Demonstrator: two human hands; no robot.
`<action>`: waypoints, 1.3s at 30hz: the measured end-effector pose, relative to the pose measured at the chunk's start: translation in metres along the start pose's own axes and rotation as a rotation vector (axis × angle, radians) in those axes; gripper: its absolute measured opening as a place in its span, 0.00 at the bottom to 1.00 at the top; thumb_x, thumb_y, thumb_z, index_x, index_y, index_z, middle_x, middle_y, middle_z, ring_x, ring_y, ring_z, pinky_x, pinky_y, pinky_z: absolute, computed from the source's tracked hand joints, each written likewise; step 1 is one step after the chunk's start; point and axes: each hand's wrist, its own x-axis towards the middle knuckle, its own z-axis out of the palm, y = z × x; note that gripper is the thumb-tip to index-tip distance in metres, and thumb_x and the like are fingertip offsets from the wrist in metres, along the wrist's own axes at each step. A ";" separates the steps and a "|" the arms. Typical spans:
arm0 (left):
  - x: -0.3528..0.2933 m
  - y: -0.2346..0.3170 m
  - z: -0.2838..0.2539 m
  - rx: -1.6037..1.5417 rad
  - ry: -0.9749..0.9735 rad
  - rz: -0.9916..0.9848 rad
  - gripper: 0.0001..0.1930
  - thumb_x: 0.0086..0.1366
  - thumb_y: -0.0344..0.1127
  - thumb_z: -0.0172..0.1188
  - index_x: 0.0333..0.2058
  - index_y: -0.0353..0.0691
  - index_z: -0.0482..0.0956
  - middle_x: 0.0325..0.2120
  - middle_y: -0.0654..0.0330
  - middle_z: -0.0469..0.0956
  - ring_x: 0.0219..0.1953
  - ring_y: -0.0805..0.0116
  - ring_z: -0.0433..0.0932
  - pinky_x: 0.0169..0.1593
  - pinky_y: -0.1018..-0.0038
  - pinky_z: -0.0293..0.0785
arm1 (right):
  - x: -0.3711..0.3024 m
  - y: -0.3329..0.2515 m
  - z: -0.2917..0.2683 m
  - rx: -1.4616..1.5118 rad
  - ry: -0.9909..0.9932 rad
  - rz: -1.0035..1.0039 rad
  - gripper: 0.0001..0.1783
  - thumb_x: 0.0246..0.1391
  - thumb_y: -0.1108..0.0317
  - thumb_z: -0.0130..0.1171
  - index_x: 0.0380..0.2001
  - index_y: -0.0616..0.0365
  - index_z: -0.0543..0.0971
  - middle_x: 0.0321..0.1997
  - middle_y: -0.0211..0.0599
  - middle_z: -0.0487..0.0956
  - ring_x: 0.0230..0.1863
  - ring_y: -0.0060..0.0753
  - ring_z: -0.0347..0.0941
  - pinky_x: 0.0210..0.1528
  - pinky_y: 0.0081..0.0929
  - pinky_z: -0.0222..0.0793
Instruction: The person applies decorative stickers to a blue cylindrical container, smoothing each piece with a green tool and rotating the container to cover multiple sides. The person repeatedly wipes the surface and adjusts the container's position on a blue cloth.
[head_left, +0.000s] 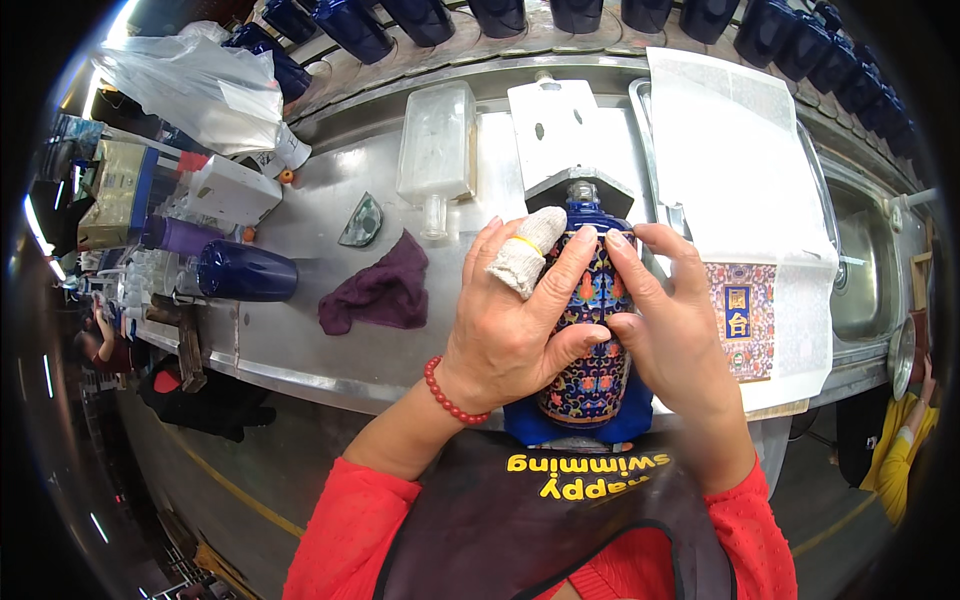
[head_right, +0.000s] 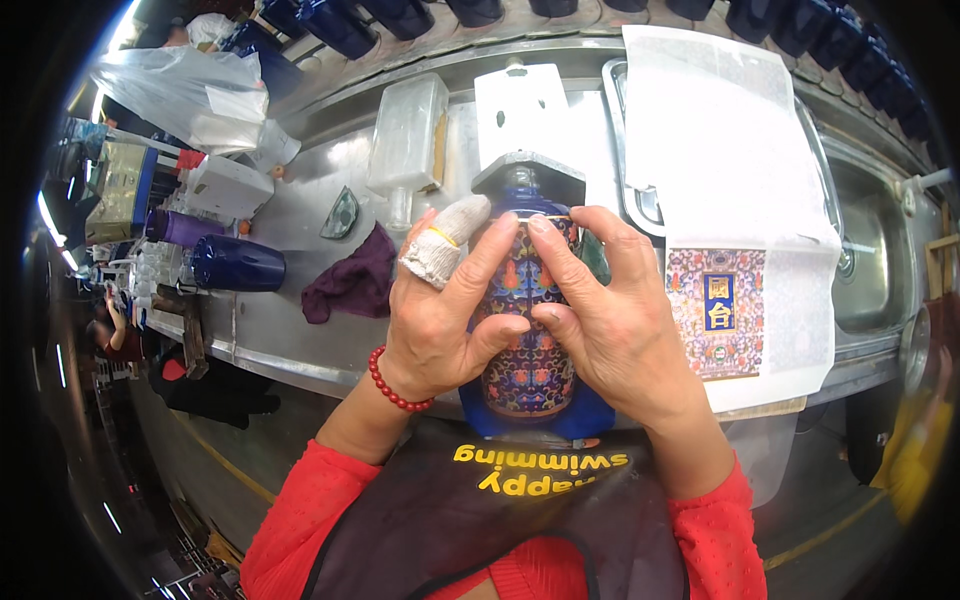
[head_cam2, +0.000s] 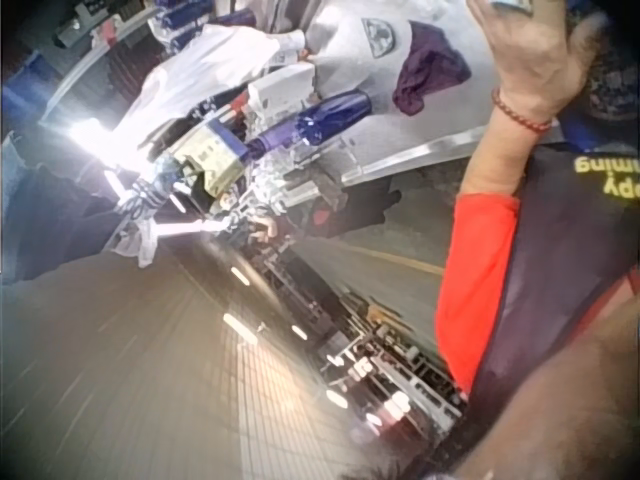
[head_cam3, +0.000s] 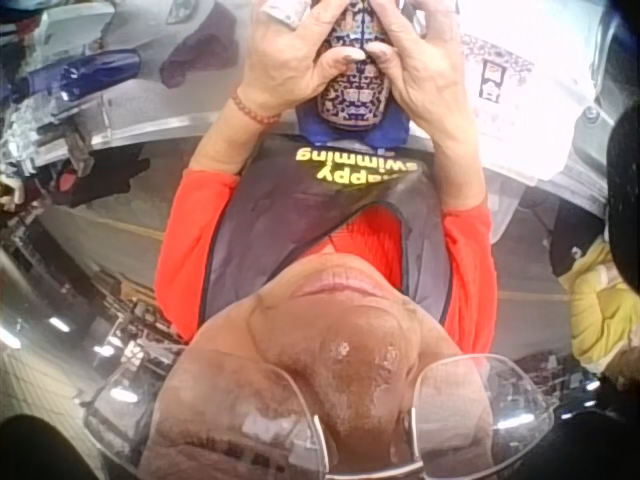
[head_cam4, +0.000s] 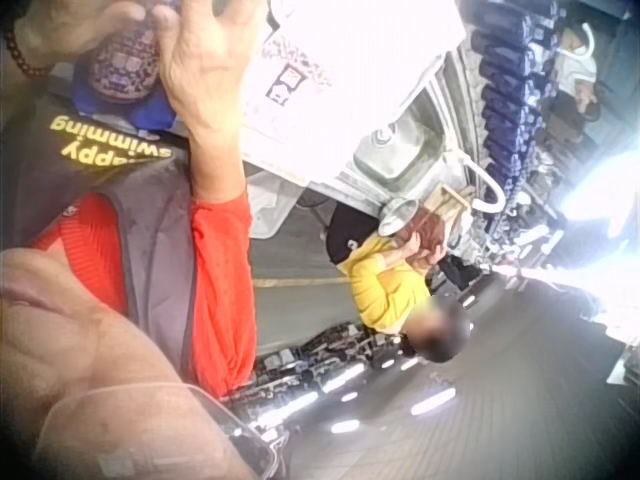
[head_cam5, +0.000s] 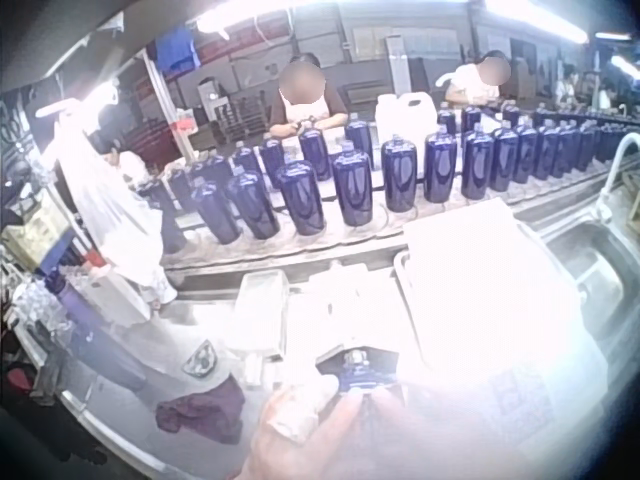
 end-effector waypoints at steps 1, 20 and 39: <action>0.000 0.000 0.000 0.002 -0.002 -0.001 0.38 0.69 0.63 0.56 0.62 0.33 0.75 0.55 0.43 0.78 0.59 0.42 0.75 0.68 0.49 0.60 | 0.000 0.000 0.000 -0.009 -0.008 -0.001 0.35 0.52 0.67 0.69 0.65 0.53 0.75 0.64 0.52 0.67 0.60 0.56 0.67 0.63 0.46 0.66; -0.014 0.001 0.001 -0.072 0.010 -0.011 0.36 0.70 0.62 0.54 0.64 0.38 0.75 0.58 0.45 0.74 0.58 0.42 0.70 0.67 0.47 0.59 | -0.018 0.000 -0.003 0.027 -0.026 0.025 0.33 0.57 0.63 0.67 0.66 0.53 0.74 0.66 0.55 0.66 0.63 0.59 0.67 0.65 0.47 0.65; -0.028 0.026 0.005 -0.047 -0.059 -0.100 0.36 0.72 0.60 0.52 0.70 0.44 0.68 0.66 0.46 0.68 0.69 0.41 0.58 0.71 0.44 0.48 | -0.040 -0.011 0.000 -0.021 -0.078 0.019 0.34 0.62 0.57 0.63 0.69 0.52 0.71 0.70 0.56 0.62 0.64 0.59 0.65 0.66 0.47 0.63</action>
